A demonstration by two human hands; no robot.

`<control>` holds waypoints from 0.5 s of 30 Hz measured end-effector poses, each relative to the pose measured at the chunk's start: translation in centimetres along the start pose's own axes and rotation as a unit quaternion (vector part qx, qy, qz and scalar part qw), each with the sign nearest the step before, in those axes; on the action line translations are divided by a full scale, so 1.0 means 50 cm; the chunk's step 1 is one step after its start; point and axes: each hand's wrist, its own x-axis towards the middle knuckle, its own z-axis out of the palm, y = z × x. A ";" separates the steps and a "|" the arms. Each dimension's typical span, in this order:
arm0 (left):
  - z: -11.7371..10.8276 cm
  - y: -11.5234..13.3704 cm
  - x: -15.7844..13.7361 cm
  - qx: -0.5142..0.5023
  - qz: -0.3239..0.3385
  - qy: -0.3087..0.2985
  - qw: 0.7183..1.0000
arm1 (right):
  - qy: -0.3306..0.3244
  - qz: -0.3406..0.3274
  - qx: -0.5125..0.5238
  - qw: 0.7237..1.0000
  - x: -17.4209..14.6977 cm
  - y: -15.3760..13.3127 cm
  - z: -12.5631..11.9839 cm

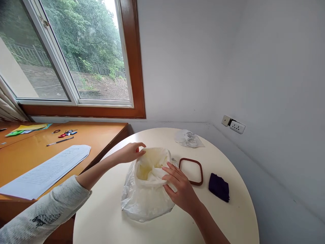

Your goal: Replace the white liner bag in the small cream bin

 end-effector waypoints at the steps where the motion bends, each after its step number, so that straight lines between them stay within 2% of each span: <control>1: -0.003 0.002 -0.001 -0.004 -0.003 -0.008 1.000 | 0.000 -0.002 0.000 1.000 0.000 -0.002 -0.001; 8: 0.003 0.004 -0.004 -0.063 -0.013 -0.069 0.996 | -0.031 -0.004 0.000 1.000 -0.008 -0.016 -0.018; 12: 0.012 0.011 -0.014 -0.076 0.002 -0.034 0.997 | -0.030 -0.028 -0.012 0.999 -0.007 -0.021 -0.038; 15: 0.018 0.028 -0.028 -0.075 0.012 0.000 0.997 | 0.025 -0.028 -0.023 0.999 0.015 -0.032 -0.050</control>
